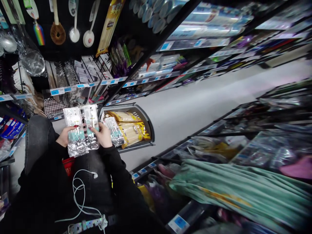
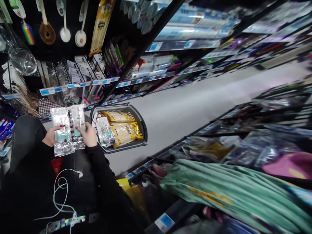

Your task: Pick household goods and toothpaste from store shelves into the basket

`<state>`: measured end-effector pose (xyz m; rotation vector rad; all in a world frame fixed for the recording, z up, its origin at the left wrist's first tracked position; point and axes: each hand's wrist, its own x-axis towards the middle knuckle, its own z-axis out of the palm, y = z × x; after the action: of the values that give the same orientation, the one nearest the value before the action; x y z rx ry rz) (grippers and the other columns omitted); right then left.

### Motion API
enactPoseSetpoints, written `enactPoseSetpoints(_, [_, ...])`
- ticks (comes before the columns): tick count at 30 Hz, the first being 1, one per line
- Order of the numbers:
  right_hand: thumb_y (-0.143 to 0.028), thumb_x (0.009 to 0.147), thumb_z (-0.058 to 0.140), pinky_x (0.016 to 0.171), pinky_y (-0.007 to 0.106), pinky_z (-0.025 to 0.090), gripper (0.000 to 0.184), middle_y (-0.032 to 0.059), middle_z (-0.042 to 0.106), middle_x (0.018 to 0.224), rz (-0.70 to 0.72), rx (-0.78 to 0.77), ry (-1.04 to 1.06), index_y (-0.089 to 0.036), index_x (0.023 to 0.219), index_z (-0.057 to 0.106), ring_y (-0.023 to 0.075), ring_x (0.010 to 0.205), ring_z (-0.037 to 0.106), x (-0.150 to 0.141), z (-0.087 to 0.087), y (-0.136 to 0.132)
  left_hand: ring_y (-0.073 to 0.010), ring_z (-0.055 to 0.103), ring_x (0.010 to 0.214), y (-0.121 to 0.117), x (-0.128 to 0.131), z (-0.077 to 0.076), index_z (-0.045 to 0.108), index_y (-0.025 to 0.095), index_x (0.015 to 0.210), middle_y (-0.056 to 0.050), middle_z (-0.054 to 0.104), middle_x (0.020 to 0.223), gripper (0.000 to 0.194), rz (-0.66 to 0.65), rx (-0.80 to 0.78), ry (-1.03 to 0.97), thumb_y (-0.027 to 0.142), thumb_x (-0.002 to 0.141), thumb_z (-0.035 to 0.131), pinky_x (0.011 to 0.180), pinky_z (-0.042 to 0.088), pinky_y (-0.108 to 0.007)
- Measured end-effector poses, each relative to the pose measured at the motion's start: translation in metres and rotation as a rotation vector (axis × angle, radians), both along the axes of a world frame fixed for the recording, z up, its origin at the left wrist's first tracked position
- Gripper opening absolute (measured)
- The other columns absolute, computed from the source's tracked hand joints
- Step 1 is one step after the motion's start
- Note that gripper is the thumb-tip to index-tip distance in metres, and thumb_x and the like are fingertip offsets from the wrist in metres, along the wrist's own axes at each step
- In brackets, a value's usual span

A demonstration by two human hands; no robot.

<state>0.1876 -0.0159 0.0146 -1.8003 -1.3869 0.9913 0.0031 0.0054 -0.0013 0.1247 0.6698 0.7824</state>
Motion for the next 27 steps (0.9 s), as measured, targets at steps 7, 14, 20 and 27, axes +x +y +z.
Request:
enactPoseSetpoints(7, [-0.044, 0.075, 0.062, 0.067, 0.028, 0.040, 0.026, -0.0004, 0.058, 0.072, 0.042, 0.150, 0.334, -0.018, 0.077, 0.055, 0.0144, 0.069, 0.051, 0.006, 0.039, -0.022, -0.0290, 0.070, 0.072, 0.000, -0.001, -0.002, 0.064, 0.007, 0.113, -0.012, 0.073, 0.081, 0.042, -0.055, 0.041, 0.004, 0.013, 0.073, 0.051, 0.071, 0.057, -0.042])
enactPoseSetpoints(14, [-0.051, 0.077, 0.065, 0.045, 0.023, 0.032, 0.037, -0.0101, 0.041, 0.044, 0.243, 0.014, 1.158, -0.023, 0.070, 0.042, 0.0084, 0.038, 0.037, 0.005, 0.035, -0.029, -0.0304, 0.069, 0.091, -0.001, 0.002, 0.005, 0.045, 0.010, 0.137, -0.013, 0.072, 0.102, 0.064, 0.000, 0.111, -0.033, 0.007, 0.073, 0.045, 0.089, 0.050, -0.050])
enactPoseSetpoints(20, [-0.025, 0.086, 0.058, 0.036, 0.015, 0.020, 0.030, -0.0174, 0.037, 0.036, 0.711, 0.180, 2.094, -0.022, 0.073, 0.031, 0.0017, 0.021, 0.019, -0.006, 0.007, -0.026, -0.0321, 0.064, 0.105, -0.001, 0.002, 0.005, 0.022, 0.011, 0.148, -0.016, 0.067, 0.114, 0.077, -0.011, 0.127, -0.053, 0.007, 0.074, 0.042, 0.099, 0.040, -0.058])
enactPoseSetpoints(27, [-0.064, 0.083, 0.048, 0.040, 0.023, 0.025, 0.048, -0.0156, 0.019, 0.032, 0.215, 0.176, 1.100, -0.024, 0.067, 0.027, 0.0079, 0.025, 0.015, 0.013, -0.003, -0.028, -0.0319, 0.063, 0.106, -0.002, 0.001, 0.002, 0.022, 0.013, 0.149, -0.016, 0.067, 0.115, 0.076, -0.010, 0.133, -0.062, 0.007, 0.076, 0.042, 0.100, 0.040, -0.058])
